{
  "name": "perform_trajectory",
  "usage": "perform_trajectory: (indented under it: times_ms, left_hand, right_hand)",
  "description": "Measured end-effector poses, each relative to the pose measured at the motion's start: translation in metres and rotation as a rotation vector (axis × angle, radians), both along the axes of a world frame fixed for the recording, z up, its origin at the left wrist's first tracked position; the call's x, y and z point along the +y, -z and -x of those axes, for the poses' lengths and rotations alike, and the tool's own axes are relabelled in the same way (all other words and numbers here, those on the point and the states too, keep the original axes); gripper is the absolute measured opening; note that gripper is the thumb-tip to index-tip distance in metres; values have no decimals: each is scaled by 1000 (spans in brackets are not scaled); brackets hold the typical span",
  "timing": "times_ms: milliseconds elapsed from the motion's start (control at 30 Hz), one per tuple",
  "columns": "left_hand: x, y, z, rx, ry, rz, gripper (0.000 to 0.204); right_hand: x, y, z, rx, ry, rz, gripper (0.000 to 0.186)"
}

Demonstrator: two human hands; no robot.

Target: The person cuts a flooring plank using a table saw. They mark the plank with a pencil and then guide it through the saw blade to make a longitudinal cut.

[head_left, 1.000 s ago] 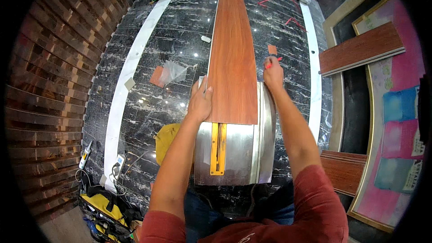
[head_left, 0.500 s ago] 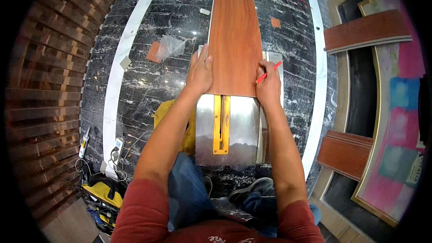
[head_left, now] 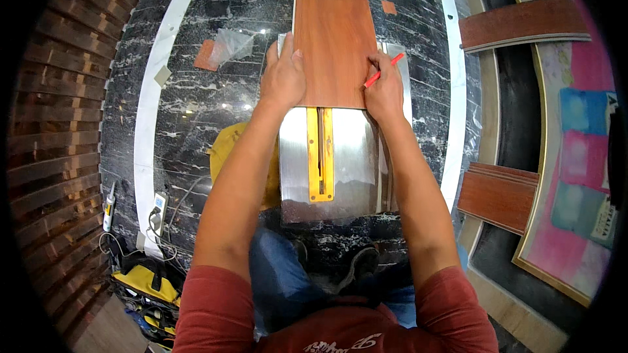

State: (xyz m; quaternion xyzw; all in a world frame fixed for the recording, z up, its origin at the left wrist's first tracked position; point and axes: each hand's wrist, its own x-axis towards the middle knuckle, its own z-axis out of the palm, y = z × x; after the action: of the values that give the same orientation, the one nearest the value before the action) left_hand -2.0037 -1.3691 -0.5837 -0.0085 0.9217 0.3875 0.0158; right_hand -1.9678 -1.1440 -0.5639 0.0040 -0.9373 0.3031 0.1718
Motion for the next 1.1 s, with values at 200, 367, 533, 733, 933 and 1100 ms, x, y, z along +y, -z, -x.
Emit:
perform_trajectory:
  times_ms: [200, 367, 533, 733, 933, 1100]
  left_hand:
    - [1, 6, -2, 23, -4, -8, 58]
    - [1, 7, -6, 33, -13, 0, 58]
    - [-1, 9, -10, 56, -1, -41, 58]
    - [0, 9, -9, 49, 1, -75, 58]
    - [-1, 10, -8, 61, 4, -66, 58]
    - [0, 9, -9, 43, 6, -76, 58]
  right_hand:
    - [0, 5, -3, 80, -8, -10, 16]
    - [3, 10, -5, 51, -25, -35, 18]
    - [2, 1, -10, -37, -23, -15, 21]
    - [7, 11, -9, 33, -24, -7, 22]
    - [3, 2, -10, -15, -15, 24, 22]
    - [3, 0, -13, -28, -8, 16, 23]
